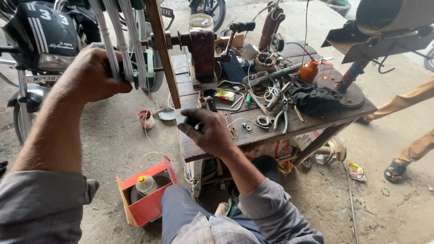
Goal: The person winds a thin white wire onto a green grooved pulley using a hand-cranked machine. They use pliers to cut the wire and a wrench to tighten the pulley assembly, then continue winding the wire by hand.
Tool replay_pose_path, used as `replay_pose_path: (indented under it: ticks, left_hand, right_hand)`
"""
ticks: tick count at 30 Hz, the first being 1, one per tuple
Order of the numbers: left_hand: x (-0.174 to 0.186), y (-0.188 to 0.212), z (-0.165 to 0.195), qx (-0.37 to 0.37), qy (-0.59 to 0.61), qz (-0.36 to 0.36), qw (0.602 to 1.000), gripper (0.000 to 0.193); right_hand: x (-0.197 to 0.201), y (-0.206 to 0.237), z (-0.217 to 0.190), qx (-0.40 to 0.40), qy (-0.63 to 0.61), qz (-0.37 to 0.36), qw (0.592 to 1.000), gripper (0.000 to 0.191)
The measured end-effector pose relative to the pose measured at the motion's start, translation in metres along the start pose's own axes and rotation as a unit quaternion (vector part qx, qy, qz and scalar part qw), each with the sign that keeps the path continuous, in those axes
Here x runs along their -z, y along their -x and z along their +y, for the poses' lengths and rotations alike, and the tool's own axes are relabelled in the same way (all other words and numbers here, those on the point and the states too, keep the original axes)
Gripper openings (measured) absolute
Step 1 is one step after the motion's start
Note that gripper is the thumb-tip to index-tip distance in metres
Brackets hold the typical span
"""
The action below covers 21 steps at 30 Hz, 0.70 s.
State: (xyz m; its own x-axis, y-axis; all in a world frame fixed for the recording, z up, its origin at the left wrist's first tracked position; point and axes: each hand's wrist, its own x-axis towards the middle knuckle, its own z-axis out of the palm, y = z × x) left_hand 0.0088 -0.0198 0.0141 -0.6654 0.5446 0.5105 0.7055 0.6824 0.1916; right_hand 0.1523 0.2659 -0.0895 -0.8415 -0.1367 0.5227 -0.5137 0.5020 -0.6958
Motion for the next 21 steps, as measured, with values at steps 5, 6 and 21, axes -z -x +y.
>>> replay_pose_path:
  ticks: [5,6,21]
  left_hand:
    - [0.003,-0.002,0.007,0.125,0.055,-0.055,0.989,0.035]
    - [0.003,-0.002,0.008,0.128,0.051,-0.056,0.989,0.035]
    - [0.045,-0.008,0.027,0.139,0.123,-0.152,0.971,0.049]
  right_hand:
    - [-0.015,-0.035,-0.014,-0.056,-0.089,-0.060,0.993,0.074]
    - [-0.018,-0.041,-0.016,-0.065,-0.103,-0.068,0.990,0.082]
    - [-0.039,-0.062,-0.037,0.098,-0.050,0.016,0.994,0.097]
